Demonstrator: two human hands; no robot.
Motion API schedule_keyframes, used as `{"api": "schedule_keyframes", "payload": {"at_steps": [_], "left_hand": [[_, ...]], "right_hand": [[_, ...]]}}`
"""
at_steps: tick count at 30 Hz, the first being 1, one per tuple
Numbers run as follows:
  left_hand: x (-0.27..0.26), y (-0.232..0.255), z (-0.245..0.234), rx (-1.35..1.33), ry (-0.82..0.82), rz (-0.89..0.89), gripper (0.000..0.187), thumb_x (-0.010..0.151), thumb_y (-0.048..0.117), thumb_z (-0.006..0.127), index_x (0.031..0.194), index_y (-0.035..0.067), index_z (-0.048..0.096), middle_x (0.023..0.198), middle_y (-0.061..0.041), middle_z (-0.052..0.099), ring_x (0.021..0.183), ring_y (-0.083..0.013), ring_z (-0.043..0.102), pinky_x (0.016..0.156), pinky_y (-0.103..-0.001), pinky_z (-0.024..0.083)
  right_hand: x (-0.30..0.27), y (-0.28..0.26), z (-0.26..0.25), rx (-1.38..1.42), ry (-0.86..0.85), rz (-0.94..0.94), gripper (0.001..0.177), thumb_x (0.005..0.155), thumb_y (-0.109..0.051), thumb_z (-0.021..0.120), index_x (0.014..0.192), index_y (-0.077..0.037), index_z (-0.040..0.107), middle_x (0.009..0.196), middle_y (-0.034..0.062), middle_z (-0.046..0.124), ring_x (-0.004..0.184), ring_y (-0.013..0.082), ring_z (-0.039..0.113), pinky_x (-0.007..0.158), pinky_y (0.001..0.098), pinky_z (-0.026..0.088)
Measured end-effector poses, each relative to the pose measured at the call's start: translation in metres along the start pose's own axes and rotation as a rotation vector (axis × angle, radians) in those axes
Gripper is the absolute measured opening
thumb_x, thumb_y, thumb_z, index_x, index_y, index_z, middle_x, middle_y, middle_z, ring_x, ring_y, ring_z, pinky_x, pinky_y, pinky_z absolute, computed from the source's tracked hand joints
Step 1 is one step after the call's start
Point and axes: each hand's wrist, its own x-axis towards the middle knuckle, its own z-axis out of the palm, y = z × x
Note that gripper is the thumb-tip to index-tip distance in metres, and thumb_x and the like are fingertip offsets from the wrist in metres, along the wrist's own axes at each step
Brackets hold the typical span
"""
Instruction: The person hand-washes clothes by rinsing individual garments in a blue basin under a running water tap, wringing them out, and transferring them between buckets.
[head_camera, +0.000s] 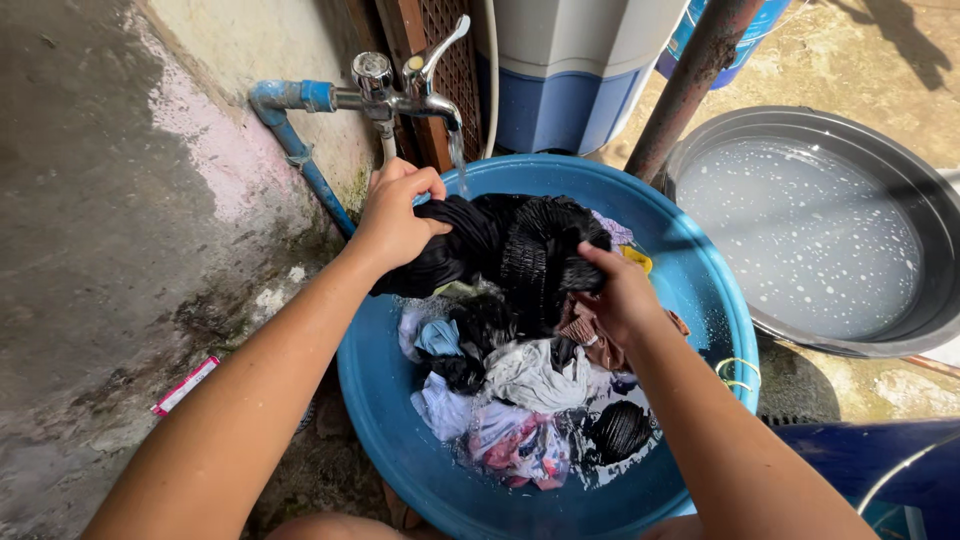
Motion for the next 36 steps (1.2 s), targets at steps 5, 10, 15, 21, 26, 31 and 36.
{"api": "schedule_keyframes", "payload": {"at_steps": [5, 10, 15, 21, 26, 31, 36], "left_hand": [[-0.002, -0.010, 0.023, 0.041, -0.002, -0.254, 0.035, 0.075, 0.012, 0.088, 0.096, 0.010, 0.060, 0.097, -0.010, 0.057, 0.092, -0.0300, 0.062, 0.083, -0.044, 0.051], [-0.003, 0.013, 0.075, -0.443, -0.337, -0.666, 0.068, 0.080, 0.028, 0.078, 0.137, 0.018, 0.041, 0.122, -0.011, 0.060, 0.104, -0.0271, 0.068, 0.085, -0.044, 0.058], [-0.053, 0.035, 0.134, -0.898, -0.464, -1.030, 0.069, 0.087, 0.038, 0.071, 0.147, 0.022, 0.039, 0.140, -0.009, 0.057, 0.123, -0.0315, 0.059, 0.101, -0.054, 0.049], [-0.022, -0.013, 0.100, -1.074, -0.113, -0.972, 0.051, 0.080, 0.017, 0.078, 0.124, 0.000, 0.060, 0.102, -0.018, 0.073, 0.086, -0.0313, 0.072, 0.073, -0.045, 0.061], [0.004, -0.056, 0.027, -0.887, 0.131, -0.932, 0.033, 0.078, 0.008, 0.080, 0.106, 0.002, 0.062, 0.090, -0.010, 0.070, 0.079, -0.0246, 0.071, 0.068, -0.041, 0.060], [-0.015, -0.081, 0.013, -1.062, -0.335, -0.498, 0.018, 0.084, -0.001, 0.073, 0.101, 0.000, 0.066, 0.102, -0.012, 0.065, 0.101, -0.0213, 0.064, 0.094, -0.036, 0.050], [-0.023, -0.046, -0.003, 0.437, -0.242, -0.505, 0.013, 0.081, -0.002, 0.067, 0.094, 0.002, 0.068, 0.117, -0.023, 0.056, 0.105, -0.0361, 0.064, 0.089, -0.045, 0.056]], "right_hand": [[0.001, -0.034, -0.009, 0.368, -0.060, 0.009, 0.035, 0.097, -0.027, 0.065, 0.124, -0.006, 0.065, 0.120, 0.0084, 0.072, 0.111, 0.0252, 0.067, 0.103, 0.0472, 0.053], [-0.020, -0.043, 0.025, 0.598, -0.098, 0.104, 0.044, 0.096, -0.033, 0.062, 0.126, -0.001, 0.065, 0.123, 0.0175, 0.074, 0.114, 0.0329, 0.069, 0.104, 0.0472, 0.054], [-0.030, -0.034, 0.041, 0.585, -0.362, 0.075, 0.053, 0.091, -0.042, 0.069, 0.124, -0.001, 0.066, 0.116, 0.0189, 0.073, 0.103, 0.0346, 0.071, 0.094, 0.0491, 0.056], [-0.011, -0.055, -0.024, 0.133, -0.258, -0.130, 0.044, 0.090, -0.014, 0.076, 0.130, -0.002, 0.061, 0.113, 0.0147, 0.069, 0.099, 0.0282, 0.068, 0.087, 0.0438, 0.057], [-0.001, -0.025, -0.038, -0.545, 0.128, -0.185, 0.071, 0.066, 0.002, 0.078, 0.130, -0.010, 0.049, 0.109, 0.0136, 0.066, 0.098, 0.0307, 0.069, 0.082, 0.0461, 0.061], [0.018, 0.009, -0.025, -1.374, 0.225, -0.305, 0.052, 0.081, -0.017, 0.082, 0.128, -0.010, 0.061, 0.104, 0.0173, 0.069, 0.098, 0.0316, 0.068, 0.090, 0.0445, 0.056], [0.055, -0.030, 0.001, 0.060, -0.068, -0.011, 0.033, 0.089, -0.017, 0.072, 0.117, -0.003, 0.061, 0.108, 0.0098, 0.070, 0.102, 0.0232, 0.068, 0.088, 0.0438, 0.060]]}}
